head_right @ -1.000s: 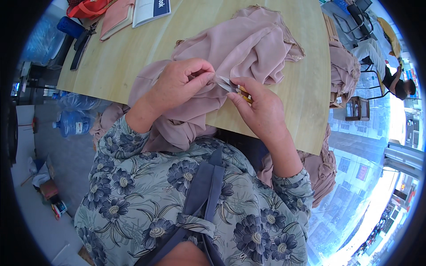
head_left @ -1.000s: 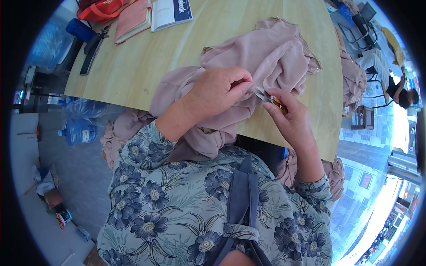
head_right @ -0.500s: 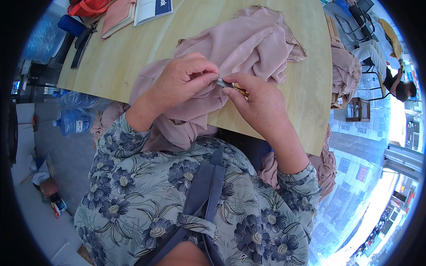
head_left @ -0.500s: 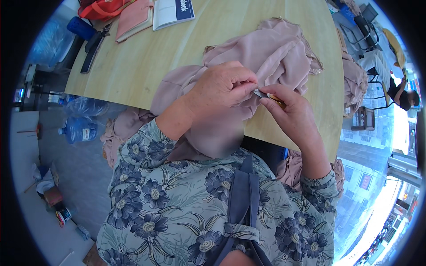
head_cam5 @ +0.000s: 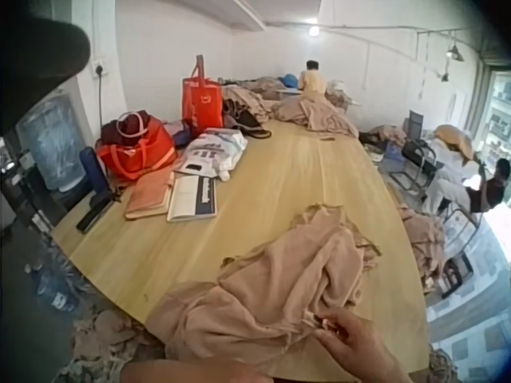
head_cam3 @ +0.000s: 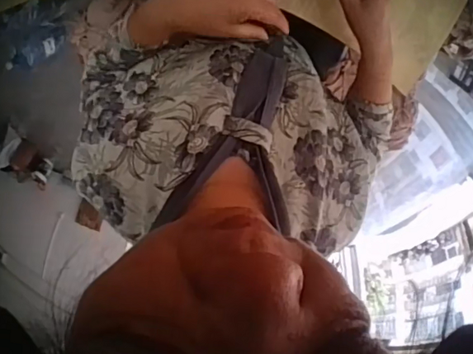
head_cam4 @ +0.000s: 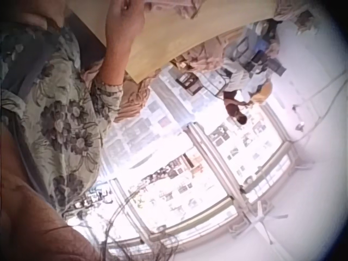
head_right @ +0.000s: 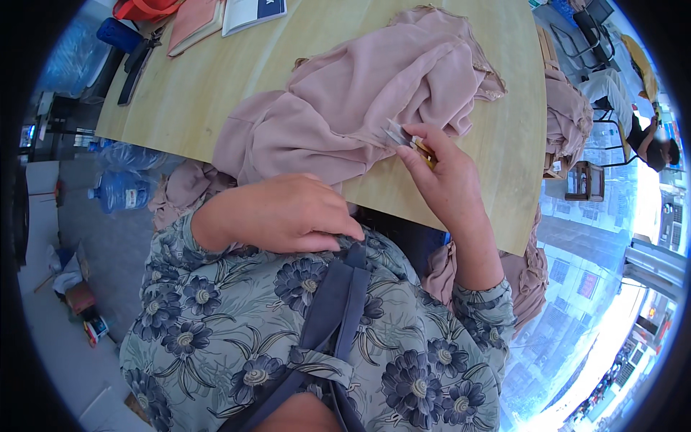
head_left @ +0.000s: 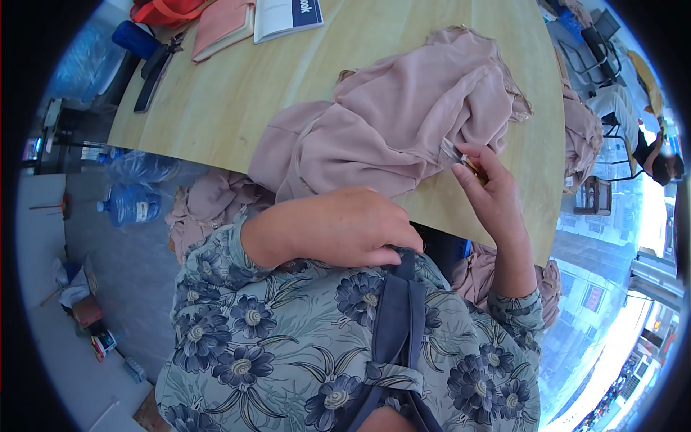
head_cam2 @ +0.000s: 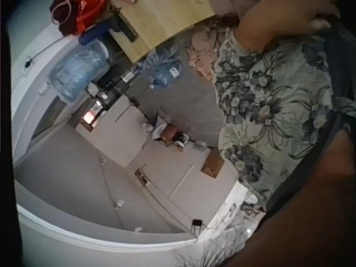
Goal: The person trims loose threads from garments using thread snips, then sorts through the clothing pieces.
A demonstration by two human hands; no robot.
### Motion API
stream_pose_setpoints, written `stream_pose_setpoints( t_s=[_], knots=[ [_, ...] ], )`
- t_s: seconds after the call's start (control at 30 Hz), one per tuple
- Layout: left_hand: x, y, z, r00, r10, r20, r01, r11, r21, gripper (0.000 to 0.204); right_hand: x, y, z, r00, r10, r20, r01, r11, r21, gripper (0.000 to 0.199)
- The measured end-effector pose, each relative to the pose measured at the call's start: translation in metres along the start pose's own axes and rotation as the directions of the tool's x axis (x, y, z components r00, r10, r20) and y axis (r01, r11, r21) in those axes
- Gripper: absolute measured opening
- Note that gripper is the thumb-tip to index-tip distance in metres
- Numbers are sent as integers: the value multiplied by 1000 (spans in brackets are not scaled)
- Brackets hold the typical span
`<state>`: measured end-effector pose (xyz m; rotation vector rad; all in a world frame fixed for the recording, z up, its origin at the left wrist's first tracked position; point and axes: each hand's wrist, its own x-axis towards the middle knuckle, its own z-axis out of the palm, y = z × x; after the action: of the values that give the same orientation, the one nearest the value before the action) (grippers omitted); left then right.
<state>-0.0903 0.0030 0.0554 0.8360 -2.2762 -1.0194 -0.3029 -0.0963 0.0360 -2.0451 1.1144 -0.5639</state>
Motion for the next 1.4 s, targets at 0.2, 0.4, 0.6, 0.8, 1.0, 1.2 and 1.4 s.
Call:
stream_pose_setpoints(
  t_s=[0.2, 0.4, 0.6, 0.8, 1.0, 1.2, 1.4],
  knots=[
    [21, -29, 6, 739, 50, -672, 387, 785, 483, 21, 2, 16, 4, 995, 89, -46, -77, 973, 218, 33],
    [22, -61, -19, 660, -596, -458, 530, 801, -279, 20, 9, 30, 12, 990, 118, -81, -103, 980, 169, 36],
    [20, -77, -43, 504, -783, -363, -315, 225, -922, 35, 33, 36, 22, 984, 37, -175, 11, 964, 267, 38],
    [14, -86, -36, 522, -802, -288, -370, 91, -924, 37, 74, 41, 44, 979, -50, -196, 86, 979, 182, 26],
    [4, -98, -34, 771, -583, -256, -391, -116, -913, 35, 77, 35, 34, 986, 34, -162, 20, 947, 322, 17],
    [6, -98, -32, 769, -566, -297, -458, -163, -874, 40, 59, 9, 5, 988, 146, 52, -146, 757, 637, 16],
    [16, -79, -32, 787, -559, -261, -396, -133, -908, 45, 60, 20, -4, 987, 96, 127, -159, 645, 747, 18]
  ],
)
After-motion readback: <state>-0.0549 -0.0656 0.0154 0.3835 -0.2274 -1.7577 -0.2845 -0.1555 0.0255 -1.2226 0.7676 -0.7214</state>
